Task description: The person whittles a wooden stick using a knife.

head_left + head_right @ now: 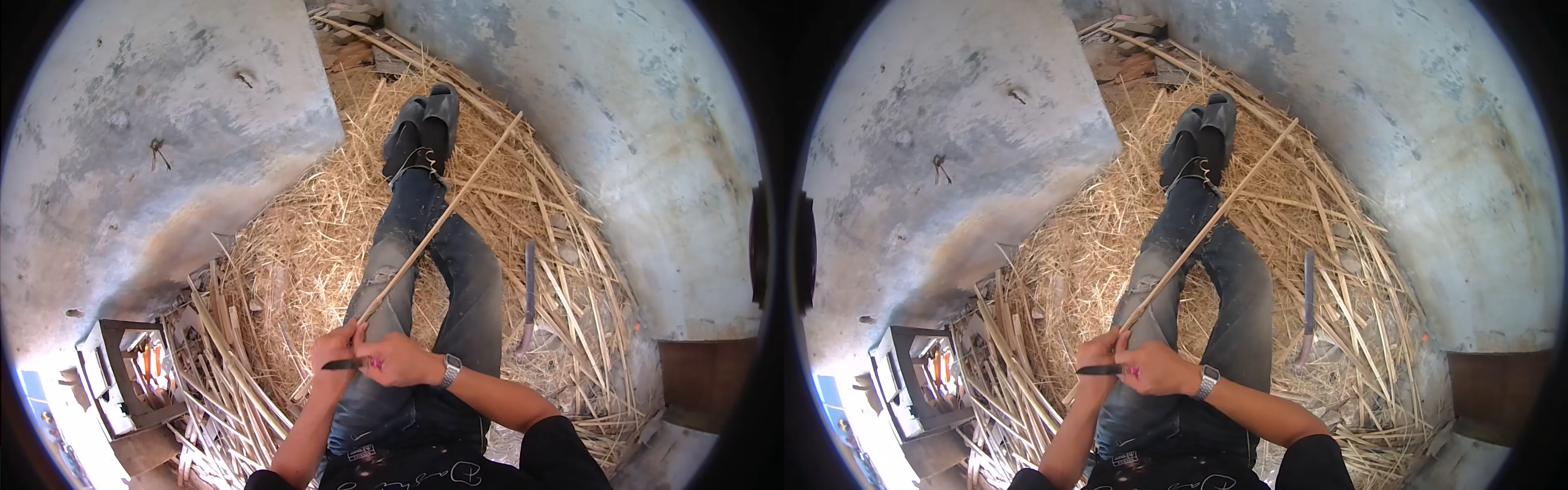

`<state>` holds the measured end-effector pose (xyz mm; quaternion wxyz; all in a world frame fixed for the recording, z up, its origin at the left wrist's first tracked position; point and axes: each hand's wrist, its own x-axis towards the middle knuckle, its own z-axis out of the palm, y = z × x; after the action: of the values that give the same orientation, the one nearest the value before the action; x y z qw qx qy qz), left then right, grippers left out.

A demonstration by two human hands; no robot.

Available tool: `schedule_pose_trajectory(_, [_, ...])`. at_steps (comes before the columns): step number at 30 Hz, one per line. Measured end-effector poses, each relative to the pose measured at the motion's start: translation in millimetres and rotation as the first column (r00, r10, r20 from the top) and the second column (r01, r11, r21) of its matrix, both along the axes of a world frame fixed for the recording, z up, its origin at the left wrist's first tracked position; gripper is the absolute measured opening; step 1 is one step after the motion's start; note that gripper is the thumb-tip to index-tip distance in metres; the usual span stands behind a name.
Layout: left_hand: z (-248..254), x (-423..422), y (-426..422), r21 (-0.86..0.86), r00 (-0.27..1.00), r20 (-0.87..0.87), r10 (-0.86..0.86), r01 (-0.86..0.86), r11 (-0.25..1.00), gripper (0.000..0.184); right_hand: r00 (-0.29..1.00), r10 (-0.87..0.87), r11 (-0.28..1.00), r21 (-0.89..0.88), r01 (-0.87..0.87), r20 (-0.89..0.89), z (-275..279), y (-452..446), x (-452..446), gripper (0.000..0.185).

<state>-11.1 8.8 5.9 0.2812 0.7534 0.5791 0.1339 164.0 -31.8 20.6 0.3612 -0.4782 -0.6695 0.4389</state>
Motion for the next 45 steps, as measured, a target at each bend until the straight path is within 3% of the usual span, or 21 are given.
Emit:
schedule_pose_trajectory(1, [-1,-4,0,-0.001,1.000,0.000,0.004,-0.004,1.000,0.020,0.996,0.083,0.997,0.007,-0.083,-0.009,1,-6,-4,0.010])
schedule_pose_trajectory(3, [-4,-10,2,-0.010,0.992,0.128,-0.019,0.020,1.000,0.023,0.998,0.062,0.998,0.017,-0.062,0.000,-2,-5,-1,0.017])
schedule_pose_trajectory(5, [-3,-10,1,0.014,0.993,0.120,-0.017,0.016,1.000,0.023,0.964,-0.265,0.964,-0.002,0.265,-0.020,-5,6,12,0.025])
schedule_pose_trajectory(6, [-2,-10,0,0.039,0.994,0.111,-0.015,0.011,0.999,0.022,0.931,-0.363,0.924,-0.108,0.366,0.046,7,12,22,0.034])
schedule_pose_trajectory(7, [-1,-11,-1,0.063,0.995,0.101,-0.012,0.006,0.998,0.022,0.931,-0.363,0.925,-0.107,0.366,0.046,7,16,28,0.034])
schedule_pose_trajectory(9, [1,-13,-3,0.099,0.996,0.087,-0.021,0.012,0.995,0.021,0.826,-0.564,0.825,-0.040,0.564,0.014,0,22,41,0.033])
schedule_pose_trajectory(12, [-2,-20,-10,0.147,0.995,0.100,-0.021,0.006,0.989,0.020,0.725,-0.686,0.728,-0.071,0.682,-0.063,-19,31,66,0.039])
schedule_pose_trajectory(13, [-4,-24,-12,0.164,0.992,0.123,-0.012,-0.008,0.986,0.019,0.723,-0.688,0.726,-0.071,0.684,-0.063,-25,33,75,0.039])
schedule_pose_trajectory(16, [2,-41,-20,0.158,0.993,0.115,-0.004,-0.014,0.987,0.019,0.664,-0.719,0.684,0.039,0.728,0.207,-44,41,95,0.048])
schedule_pose_trajectory(20, [4,-69,-33,0.151,0.995,0.096,0.004,-0.018,0.988,0.018,0.617,-0.726,0.670,0.112,0.734,0.304,-60,53,118,0.048])
schedule_pose_trajectory(22, [1,-83,-39,0.147,0.997,0.074,0.015,-0.026,0.989,0.018,0.528,-0.770,0.618,0.214,0.757,0.357,-65,62,137,0.047])
schedule_pose_trajectory(26, [4,-99,-49,0.172,0.996,0.043,0.072,-0.079,0.982,0.018,0.478,-0.790,0.588,0.253,0.768,0.385,-69,79,178,0.047])
schedule_pose_trajectory(36, [1,-122,-44,-0.115,0.987,0.147,0.060,-0.043,0.992,0.024,0.382,-0.832,0.508,0.275,0.817,0.401,-77,96,207,0.051])
schedule_pose_trajectory(41, [-1,-120,-43,-0.192,0.987,0.140,0.076,-0.048,0.980,0.025,0.435,-0.819,0.542,0.255,0.801,0.375,-80,89,195,0.052])
schedule_pose_trajectory(45, [-7,-121,-46,-0.111,0.990,0.131,0.048,-0.033,0.993,0.026,0.501,-0.805,0.578,0.230,0.783,0.318,-83,85,201,0.054])
